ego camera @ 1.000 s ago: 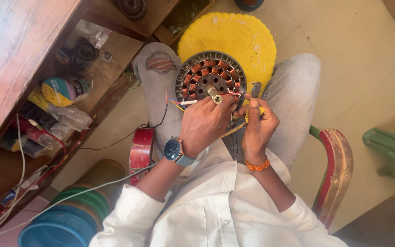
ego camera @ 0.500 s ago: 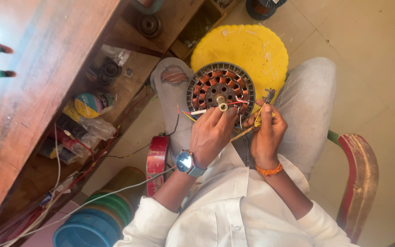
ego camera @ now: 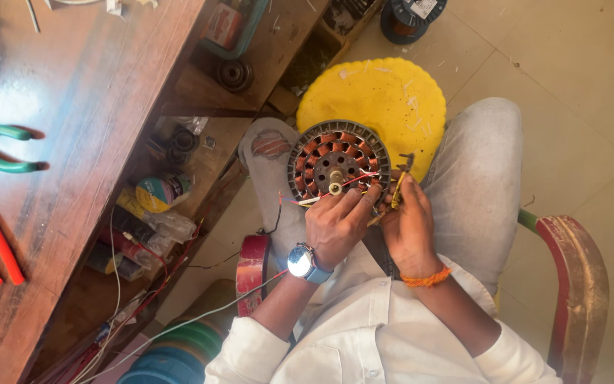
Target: The person sits with a ceiling fan motor stator on their lap and works on its winding wires: they strip insulation from the wire ends by hand, twist the bare copper strands together, and use red-handled wire cutters to trim and prepare the leads. They then sort through a tray of small motor parts and hardware.
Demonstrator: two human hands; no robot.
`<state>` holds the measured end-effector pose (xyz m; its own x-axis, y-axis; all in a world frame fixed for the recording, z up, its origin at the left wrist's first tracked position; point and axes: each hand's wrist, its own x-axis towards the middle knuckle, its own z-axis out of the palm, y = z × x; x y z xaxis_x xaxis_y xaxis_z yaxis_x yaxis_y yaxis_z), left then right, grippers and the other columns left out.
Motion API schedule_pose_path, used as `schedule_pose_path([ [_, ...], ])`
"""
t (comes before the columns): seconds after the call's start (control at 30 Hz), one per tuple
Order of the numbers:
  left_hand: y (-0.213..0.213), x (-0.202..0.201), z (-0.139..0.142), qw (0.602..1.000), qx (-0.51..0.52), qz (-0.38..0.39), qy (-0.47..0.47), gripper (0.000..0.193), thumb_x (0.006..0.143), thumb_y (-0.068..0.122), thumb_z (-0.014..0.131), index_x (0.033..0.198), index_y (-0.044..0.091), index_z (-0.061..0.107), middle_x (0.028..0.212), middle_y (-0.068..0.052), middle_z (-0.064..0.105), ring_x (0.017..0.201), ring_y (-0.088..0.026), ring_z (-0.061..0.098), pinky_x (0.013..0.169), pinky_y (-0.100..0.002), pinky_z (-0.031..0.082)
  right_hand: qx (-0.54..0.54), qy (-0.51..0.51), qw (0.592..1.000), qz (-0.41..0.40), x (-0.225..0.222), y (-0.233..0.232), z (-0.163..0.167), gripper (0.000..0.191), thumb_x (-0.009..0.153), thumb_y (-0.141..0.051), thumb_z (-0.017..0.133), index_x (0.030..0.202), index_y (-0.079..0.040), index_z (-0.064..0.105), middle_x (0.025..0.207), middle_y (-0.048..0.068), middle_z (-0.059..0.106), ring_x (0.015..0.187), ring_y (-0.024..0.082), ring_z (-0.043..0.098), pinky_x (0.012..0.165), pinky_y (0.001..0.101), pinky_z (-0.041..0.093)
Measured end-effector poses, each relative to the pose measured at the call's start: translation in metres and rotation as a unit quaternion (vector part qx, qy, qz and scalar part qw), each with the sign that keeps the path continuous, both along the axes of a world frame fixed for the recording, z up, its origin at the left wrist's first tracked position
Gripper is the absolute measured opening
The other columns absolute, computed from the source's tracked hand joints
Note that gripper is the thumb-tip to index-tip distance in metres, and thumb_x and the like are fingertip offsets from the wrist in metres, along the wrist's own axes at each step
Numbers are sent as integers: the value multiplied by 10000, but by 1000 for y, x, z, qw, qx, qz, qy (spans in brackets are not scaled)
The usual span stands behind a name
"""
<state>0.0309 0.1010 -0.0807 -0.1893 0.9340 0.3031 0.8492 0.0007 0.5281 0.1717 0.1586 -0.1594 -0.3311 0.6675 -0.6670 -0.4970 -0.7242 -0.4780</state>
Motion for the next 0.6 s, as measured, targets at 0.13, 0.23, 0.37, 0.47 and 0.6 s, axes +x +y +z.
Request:
schedule_pose_path([
  [0.13, 15, 1, 5, 999, -31, 44, 3, 380, 825, 32, 739, 1195, 115, 711, 851, -30, 613, 694, -211, 628, 627, -363, 505, -39, 34, 999, 12, -8, 24, -8, 256, 1094, -280, 521, 1199, -61, 602, 915, -2, 569, 799, 107, 506, 734, 274, 439],
  [0.23, 29, -4, 7, 994, -28, 103, -10, 266, 888, 53, 727, 1141, 137, 709, 883, -41, 644, 682, -229, 647, 612, -363, 516, -17, 53, 998, 16, -20, 39, -4, 249, 1097, -273, 516, 1193, -59, 601, 917, 5, 560, 823, 116, 528, 757, 278, 454],
  [0.37, 38, -9, 9, 990, -23, 137, -40, 144, 967, 122, 720, 1105, 157, 699, 872, -39, 652, 664, -231, 663, 581, -355, 521, 108, 19, 994, 18, -26, 35, 16, 272, 1099, -268, 498, 1175, -23, 588, 938, 30, 573, 856, 134, 564, 779, 308, 500],
  [0.47, 41, 0, 7, 991, -48, 116, -38, 136, 950, 121, 711, 1080, 161, 709, 871, -41, 669, 635, -227, 660, 561, -364, 509, 187, -68, 980, 18, -18, 21, 29, 288, 1131, -258, 472, 1188, -3, 592, 939, 42, 587, 849, 125, 564, 768, 287, 491],
  [0.6, 39, 20, -1, 994, -25, 108, -23, 192, 928, 125, 704, 1118, 154, 704, 879, -41, 662, 659, -232, 644, 608, -369, 509, 196, -110, 974, 11, -2, 6, 32, 248, 1129, -217, 461, 1195, -15, 590, 919, 31, 589, 827, 95, 574, 727, 264, 522],
])
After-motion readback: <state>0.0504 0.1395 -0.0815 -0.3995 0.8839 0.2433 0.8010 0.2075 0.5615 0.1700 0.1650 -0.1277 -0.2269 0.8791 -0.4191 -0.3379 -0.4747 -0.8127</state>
